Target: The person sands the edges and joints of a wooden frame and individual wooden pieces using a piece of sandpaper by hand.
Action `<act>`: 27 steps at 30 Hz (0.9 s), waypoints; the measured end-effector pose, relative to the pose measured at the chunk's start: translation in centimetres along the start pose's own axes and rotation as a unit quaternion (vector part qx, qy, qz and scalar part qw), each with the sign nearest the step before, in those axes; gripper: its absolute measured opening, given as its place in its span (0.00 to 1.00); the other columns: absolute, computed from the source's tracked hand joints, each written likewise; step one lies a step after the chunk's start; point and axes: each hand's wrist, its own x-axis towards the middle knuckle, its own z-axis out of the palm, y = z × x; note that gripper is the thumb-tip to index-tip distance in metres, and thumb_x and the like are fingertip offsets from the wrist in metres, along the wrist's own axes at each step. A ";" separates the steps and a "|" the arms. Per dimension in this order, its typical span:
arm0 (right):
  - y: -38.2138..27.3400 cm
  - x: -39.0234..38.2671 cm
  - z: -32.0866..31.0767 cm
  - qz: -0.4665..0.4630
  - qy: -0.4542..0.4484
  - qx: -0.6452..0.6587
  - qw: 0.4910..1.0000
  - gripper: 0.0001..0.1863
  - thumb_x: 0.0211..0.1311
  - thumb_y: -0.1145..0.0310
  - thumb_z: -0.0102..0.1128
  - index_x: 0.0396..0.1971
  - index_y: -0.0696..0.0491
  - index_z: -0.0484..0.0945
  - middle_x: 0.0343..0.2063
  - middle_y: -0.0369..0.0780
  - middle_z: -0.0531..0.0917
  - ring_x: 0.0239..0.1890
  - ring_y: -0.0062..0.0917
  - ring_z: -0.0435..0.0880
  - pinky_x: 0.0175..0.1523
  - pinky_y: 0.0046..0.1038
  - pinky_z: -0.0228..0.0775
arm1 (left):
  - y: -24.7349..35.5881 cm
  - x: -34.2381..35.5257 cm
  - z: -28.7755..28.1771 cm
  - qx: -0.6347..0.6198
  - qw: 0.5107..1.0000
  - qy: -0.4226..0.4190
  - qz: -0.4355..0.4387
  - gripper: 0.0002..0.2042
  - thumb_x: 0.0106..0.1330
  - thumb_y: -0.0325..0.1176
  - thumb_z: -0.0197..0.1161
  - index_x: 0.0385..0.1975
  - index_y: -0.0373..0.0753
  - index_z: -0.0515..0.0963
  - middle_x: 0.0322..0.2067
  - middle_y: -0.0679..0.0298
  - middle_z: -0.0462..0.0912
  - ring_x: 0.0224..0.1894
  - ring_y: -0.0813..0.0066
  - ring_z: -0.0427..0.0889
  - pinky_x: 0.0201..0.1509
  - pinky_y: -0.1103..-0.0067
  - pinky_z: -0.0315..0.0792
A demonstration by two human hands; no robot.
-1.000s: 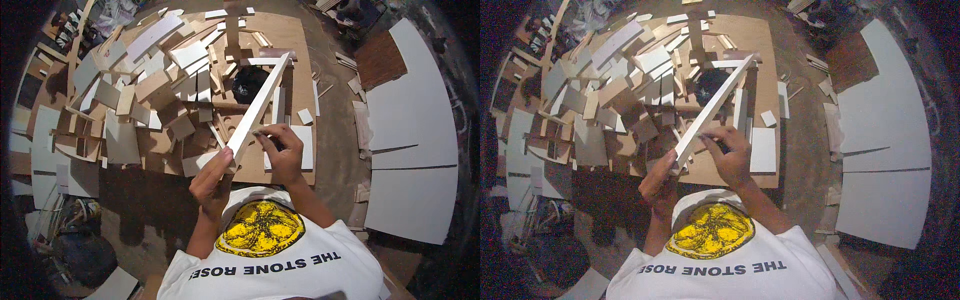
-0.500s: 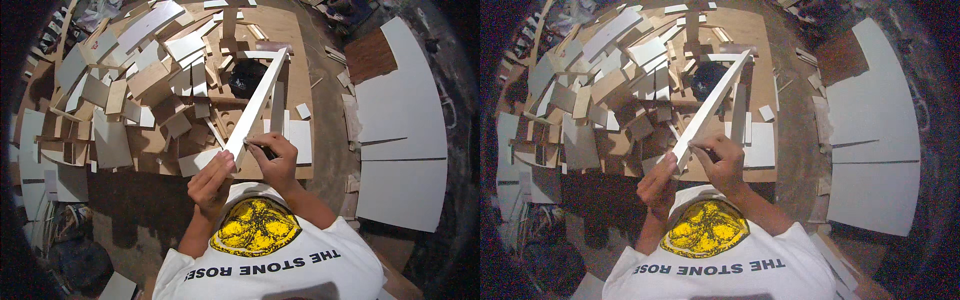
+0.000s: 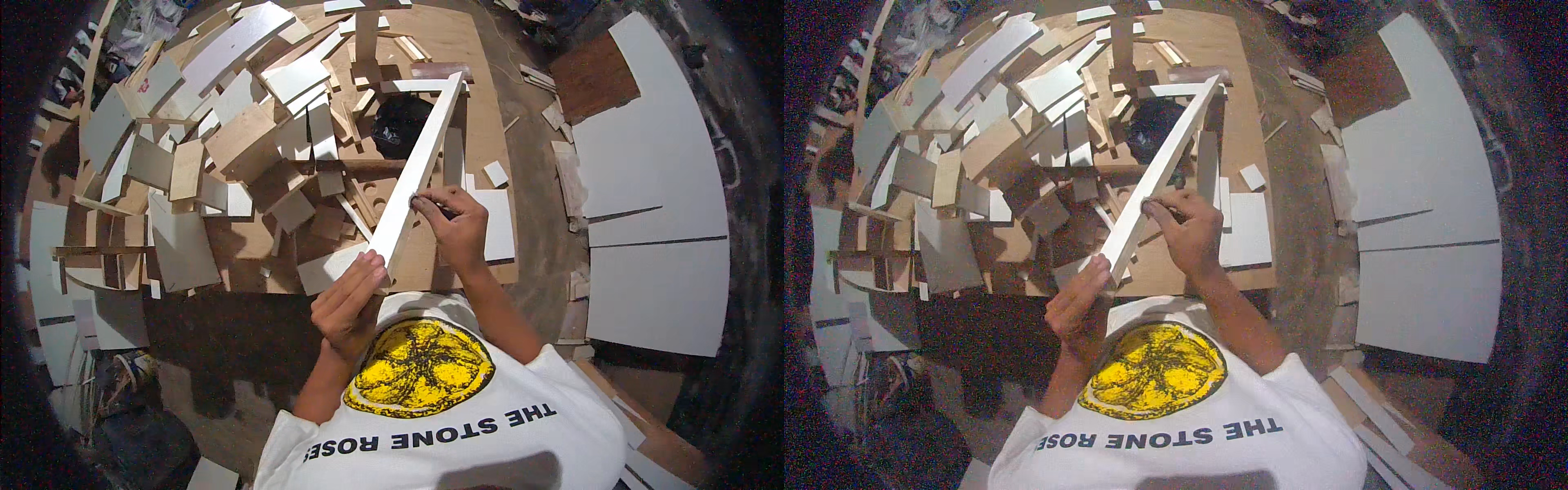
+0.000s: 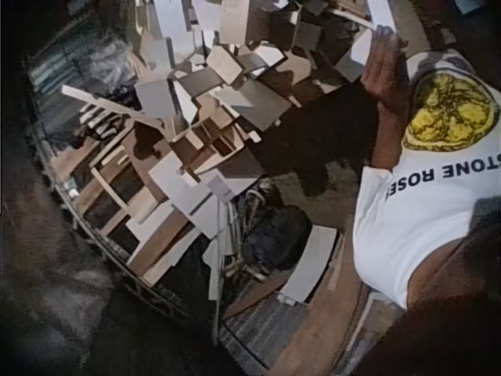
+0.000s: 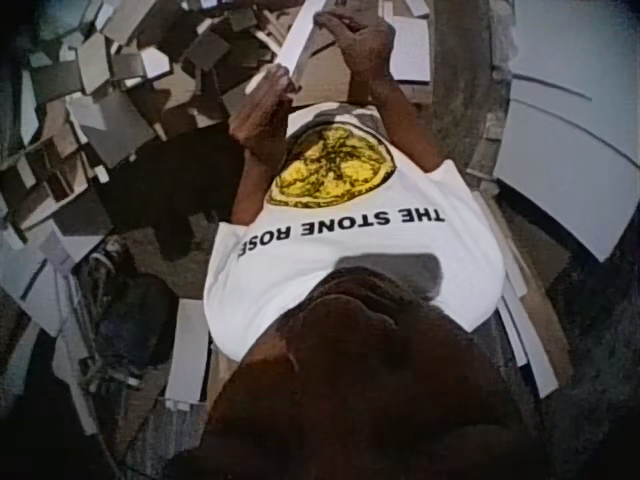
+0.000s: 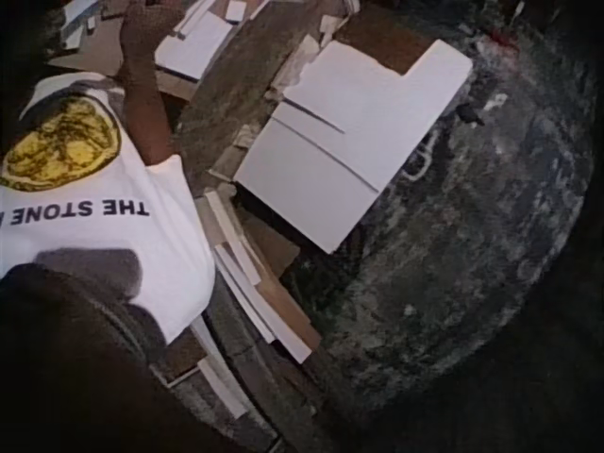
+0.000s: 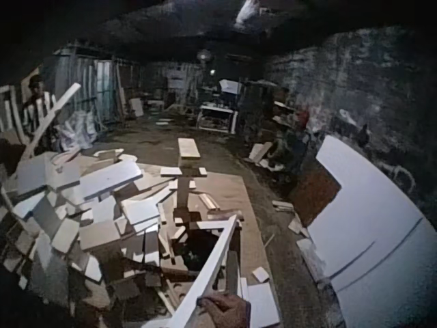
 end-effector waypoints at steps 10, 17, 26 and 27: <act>1.1 1.2 0.4 0.017 -0.012 0.021 1.000 0.07 0.59 0.70 0.72 0.37 0.50 0.92 0.30 0.41 0.87 0.31 0.25 0.85 0.39 0.27 0.76 | -0.7 -0.1 -0.4 -0.005 1.000 -0.010 0.016 0.14 0.59 0.19 0.70 0.46 0.32 0.86 0.45 0.51 0.89 0.54 0.54 0.87 0.61 0.61 0.80; -1.6 -1.6 0.1 -0.022 -0.083 -0.035 0.996 0.07 0.55 0.75 0.72 0.35 0.55 0.91 0.26 0.39 0.85 0.29 0.21 0.82 0.37 0.24 0.71 | -0.5 -0.3 -0.4 -0.003 1.000 -0.001 -0.003 0.13 0.60 0.19 0.70 0.44 0.33 0.86 0.45 0.52 0.89 0.53 0.54 0.87 0.61 0.61 0.80; -2.2 -1.4 -1.3 0.034 -0.096 0.000 0.995 0.10 0.57 0.62 0.76 0.37 0.49 0.92 0.30 0.42 0.86 0.31 0.25 0.86 0.39 0.27 0.75 | 0.1 -0.2 0.0 0.011 1.000 0.000 0.017 0.11 0.60 0.21 0.72 0.43 0.36 0.87 0.43 0.55 0.90 0.52 0.56 0.88 0.61 0.62 0.81; -1.9 -0.9 -1.4 0.034 -0.094 -0.001 0.995 0.10 0.57 0.62 0.76 0.37 0.49 0.92 0.30 0.42 0.86 0.31 0.25 0.86 0.39 0.27 0.75 | 0.3 -0.1 0.0 0.007 1.000 0.003 0.016 0.09 0.61 0.22 0.71 0.41 0.37 0.87 0.43 0.56 0.90 0.51 0.57 0.88 0.62 0.62 0.80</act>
